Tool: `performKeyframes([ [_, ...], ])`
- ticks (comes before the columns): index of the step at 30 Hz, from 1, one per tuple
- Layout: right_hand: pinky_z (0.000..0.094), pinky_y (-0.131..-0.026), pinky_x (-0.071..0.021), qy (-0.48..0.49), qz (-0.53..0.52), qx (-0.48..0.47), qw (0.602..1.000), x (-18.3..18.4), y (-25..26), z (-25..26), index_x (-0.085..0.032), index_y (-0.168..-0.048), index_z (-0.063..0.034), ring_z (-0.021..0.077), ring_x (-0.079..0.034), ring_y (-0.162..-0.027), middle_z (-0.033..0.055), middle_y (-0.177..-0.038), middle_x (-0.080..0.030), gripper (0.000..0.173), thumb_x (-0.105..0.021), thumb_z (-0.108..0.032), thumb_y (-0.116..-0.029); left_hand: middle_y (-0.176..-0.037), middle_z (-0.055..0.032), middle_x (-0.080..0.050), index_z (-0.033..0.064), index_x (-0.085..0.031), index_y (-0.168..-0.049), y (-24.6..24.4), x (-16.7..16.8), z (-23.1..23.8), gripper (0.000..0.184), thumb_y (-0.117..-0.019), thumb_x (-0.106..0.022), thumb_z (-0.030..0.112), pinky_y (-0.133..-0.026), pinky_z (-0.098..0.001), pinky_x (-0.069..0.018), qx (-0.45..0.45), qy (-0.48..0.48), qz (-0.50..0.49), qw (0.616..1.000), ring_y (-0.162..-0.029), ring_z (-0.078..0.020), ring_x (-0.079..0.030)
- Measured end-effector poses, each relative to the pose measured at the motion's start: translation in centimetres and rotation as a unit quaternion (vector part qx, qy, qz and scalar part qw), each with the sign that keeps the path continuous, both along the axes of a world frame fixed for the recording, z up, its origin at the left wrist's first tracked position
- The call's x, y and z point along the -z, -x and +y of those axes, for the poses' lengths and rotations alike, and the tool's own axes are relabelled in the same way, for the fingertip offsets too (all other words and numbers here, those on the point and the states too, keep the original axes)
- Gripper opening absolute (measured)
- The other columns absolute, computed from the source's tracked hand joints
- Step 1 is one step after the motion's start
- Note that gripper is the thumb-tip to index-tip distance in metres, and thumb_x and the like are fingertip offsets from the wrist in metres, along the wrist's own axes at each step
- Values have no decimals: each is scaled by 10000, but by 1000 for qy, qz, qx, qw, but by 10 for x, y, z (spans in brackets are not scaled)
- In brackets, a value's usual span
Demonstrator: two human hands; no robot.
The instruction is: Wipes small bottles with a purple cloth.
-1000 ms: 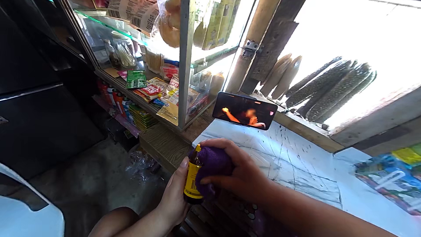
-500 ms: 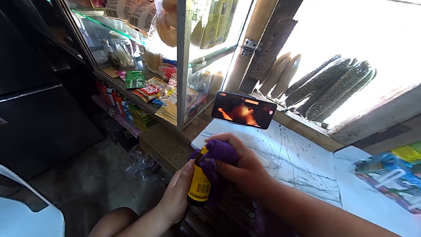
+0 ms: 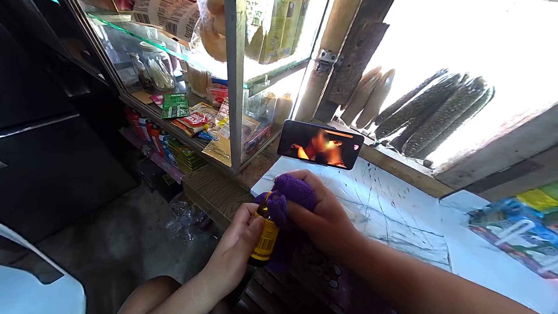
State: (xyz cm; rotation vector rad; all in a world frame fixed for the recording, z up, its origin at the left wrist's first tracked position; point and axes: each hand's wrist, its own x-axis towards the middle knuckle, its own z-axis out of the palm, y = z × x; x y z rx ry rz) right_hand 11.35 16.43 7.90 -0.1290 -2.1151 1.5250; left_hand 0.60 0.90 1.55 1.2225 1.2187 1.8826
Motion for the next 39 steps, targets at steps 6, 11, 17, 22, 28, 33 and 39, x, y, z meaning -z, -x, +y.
performKeyframes([
  [6,256,-944,-563,-126,27,-58,990,4,2,3,-499,-1434,-89,56,-656,-1064,48,-1229,-658,525,-697,-249,-975,-884,1,-703,197,-613,-1208,-3,-5,-6,496,-975,-508,622,-559,-193,-555,68,-15,-199,977,-689,-63,-671],
  [11,303,-1039,-510,-260,14,-64,963,6,-2,-4,-403,-1535,-75,124,-591,-1223,132,-1365,-593,867,-772,-488,-868,-1010,12,-740,184,-720,-1123,-7,-8,-3,400,-1007,-529,515,-838,-244,-591,20,-82,-249,965,-944,-51,-708],
  [17,290,-1056,-494,-276,20,-56,959,6,-3,-7,-449,-1507,-61,132,-579,-1242,126,-1352,-606,903,-799,-526,-818,-1065,83,-734,233,-689,-1161,-16,-4,0,404,-1032,-449,531,-914,-223,-558,-33,-81,-179,980,-1024,-6,-678],
  [22,252,-978,-534,-214,42,-34,975,5,-1,-4,-613,-1337,-62,71,-637,-1117,66,-1208,-680,482,-725,-321,-947,-1004,87,-732,251,-680,-1167,-17,1,-1,494,-983,-444,645,-765,-217,-587,-13,-39,-164,986,-901,-11,-693],
  [28,221,-878,-571,-79,10,-35,996,3,-2,-1,-616,-1267,-39,33,-671,-978,26,-1083,-698,284,-591,-157,-1009,-979,85,-723,259,-662,-1191,-15,4,-1,529,-963,-440,681,-720,-207,-581,29,-27,-161,986,-850,-12,-687],
  [33,224,-889,-576,-9,13,-79,997,-1,-3,-2,-569,-1365,-96,42,-675,-991,7,-1127,-691,444,-712,-180,-953,-1147,118,-681,217,-599,-1286,-5,5,-1,538,-1017,-375,626,-905,-208,-545,36,-35,-68,996,-1038,16,-645],
  [39,238,-836,-585,14,17,-60,998,-3,-2,-2,-620,-1280,-106,60,-679,-938,5,-1067,-697,314,-663,-144,-971,-1090,86,-694,186,-606,-1252,-1,2,-2,539,-1021,-377,616,-905,-238,-558,20,-2,-42,999,-1008,-16,-663],
])
